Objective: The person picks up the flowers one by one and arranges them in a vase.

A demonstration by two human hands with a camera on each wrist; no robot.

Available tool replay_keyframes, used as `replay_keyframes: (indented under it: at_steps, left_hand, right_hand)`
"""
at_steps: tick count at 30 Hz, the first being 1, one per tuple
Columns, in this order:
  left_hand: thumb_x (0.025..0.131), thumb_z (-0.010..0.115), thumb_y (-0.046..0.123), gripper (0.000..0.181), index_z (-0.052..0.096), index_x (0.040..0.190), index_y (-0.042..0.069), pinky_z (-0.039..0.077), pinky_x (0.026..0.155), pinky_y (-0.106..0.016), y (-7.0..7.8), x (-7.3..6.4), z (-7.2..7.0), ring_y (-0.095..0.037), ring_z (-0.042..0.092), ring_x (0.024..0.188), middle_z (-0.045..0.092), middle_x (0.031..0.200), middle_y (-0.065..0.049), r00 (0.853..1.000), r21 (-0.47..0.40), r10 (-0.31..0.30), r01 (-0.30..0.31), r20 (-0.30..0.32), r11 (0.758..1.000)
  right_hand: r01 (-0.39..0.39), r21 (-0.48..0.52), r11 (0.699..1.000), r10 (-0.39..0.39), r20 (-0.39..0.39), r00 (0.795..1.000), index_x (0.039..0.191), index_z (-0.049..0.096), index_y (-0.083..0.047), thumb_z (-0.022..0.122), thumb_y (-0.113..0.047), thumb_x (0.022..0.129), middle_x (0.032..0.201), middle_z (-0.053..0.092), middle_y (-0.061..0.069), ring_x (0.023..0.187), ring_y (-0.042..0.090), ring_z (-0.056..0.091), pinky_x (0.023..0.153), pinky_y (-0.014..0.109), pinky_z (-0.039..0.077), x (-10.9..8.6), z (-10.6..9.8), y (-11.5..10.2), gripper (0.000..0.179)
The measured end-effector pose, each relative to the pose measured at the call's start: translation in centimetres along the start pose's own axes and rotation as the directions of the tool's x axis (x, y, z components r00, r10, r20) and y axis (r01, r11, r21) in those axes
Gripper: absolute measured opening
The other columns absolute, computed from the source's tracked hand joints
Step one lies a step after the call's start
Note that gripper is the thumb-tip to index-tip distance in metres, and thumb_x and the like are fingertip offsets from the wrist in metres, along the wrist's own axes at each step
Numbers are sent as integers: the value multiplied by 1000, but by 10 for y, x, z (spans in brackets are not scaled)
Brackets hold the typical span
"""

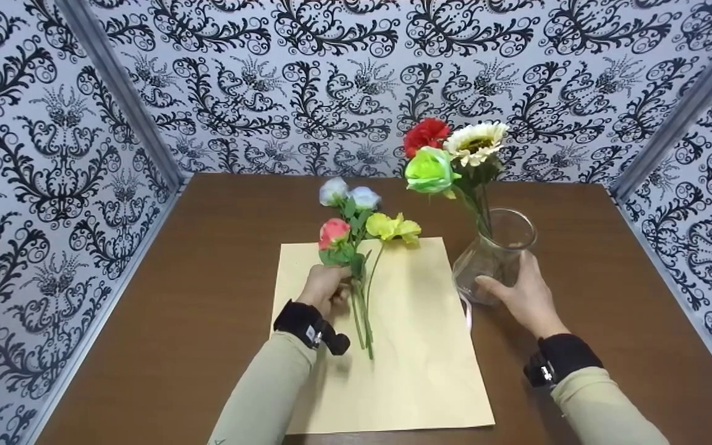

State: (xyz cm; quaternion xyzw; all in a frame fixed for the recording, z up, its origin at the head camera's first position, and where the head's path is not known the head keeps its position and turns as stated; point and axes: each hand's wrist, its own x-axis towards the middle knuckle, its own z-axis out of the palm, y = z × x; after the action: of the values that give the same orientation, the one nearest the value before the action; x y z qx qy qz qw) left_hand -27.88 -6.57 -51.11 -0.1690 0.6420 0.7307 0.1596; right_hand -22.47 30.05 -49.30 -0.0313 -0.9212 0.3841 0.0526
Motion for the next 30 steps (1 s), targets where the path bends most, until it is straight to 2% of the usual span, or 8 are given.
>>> replay_keyframes:
  at_steps: [5, 11, 14, 19, 24, 27, 30]
  left_hand:
    - [96, 69, 10, 15, 70, 90, -3, 33, 38, -19, -1, 0, -5, -5, 43, 39, 68, 65, -5, 999, -50, -29, 30, 21, 998]
    - [91, 63, 2, 15, 73, 80, -1, 31, 41, -19, -1, -1, -8, -4, 42, 41, 67, 64, -3, 999, 0, -29, 29, 13, 1000]
    - [91, 63, 1, 13, 72, 81, 0, 31, 41, -19, 0, -2, -8, -4, 42, 43, 66, 65, -3, 1000, -8, -18, 19, 24, 1000]
    - [94, 61, -1, 4, 66, 95, -2, 39, 41, -17, 6, -5, -3, -7, 50, 45, 61, 64, -3, 999, -90, 15, -11, 49, 996]
    - [96, 61, 1, 18, 63, 113, -5, 52, 48, -19, 15, -13, 4, -11, 63, 50, 64, 71, -8, 996, -101, 56, -49, 65, 994]
    - [96, 61, 3, 20, 63, 115, -5, 56, 52, -21, 21, -19, 10, -12, 65, 53, 65, 79, -14, 993, -98, 83, -75, 79, 992]
    - [96, 60, 0, 19, 62, 114, -6, 60, 58, -25, 23, -25, 15, -15, 68, 57, 63, 86, -15, 986, -141, 138, -123, 98, 982]
  right_hand:
    - [-2, -1, 1000, 2, 3, 1000, 158, 17, 0, 76, -59, 85, 161, 23, 30, 145, 55, 28, 113, 70, 27, 0, 0, 0, 111]
    - [-3, 10, 1000, 3, 10, 1000, 159, 13, 1, 76, -59, 85, 161, 21, 31, 147, 54, 25, 114, 70, 26, 0, 0, 0, 114]
    - [-3, 10, 1000, 3, 8, 1000, 159, 13, 1, 76, -59, 85, 161, 23, 31, 147, 54, 26, 114, 70, 26, 0, 0, 1, 115]
    - [-1, 12, 1000, 0, 4, 1000, 159, 14, 1, 77, -59, 85, 160, 25, 30, 146, 53, 27, 114, 70, 26, 0, 0, 0, 113]
    - [0, 24, 1000, 0, 7, 1000, 158, 15, -1, 77, -58, 85, 159, 27, 30, 146, 53, 29, 114, 70, 27, -1, 0, 0, 112]
    - [0, 29, 1000, 0, 8, 1000, 158, 16, -1, 78, -58, 85, 158, 28, 29, 146, 52, 29, 114, 70, 27, -1, 0, 0, 112]
    - [4, 29, 1000, -4, 2, 1000, 157, 17, 0, 78, -57, 85, 157, 29, 29, 145, 52, 30, 114, 69, 27, 0, 1, 0, 110]
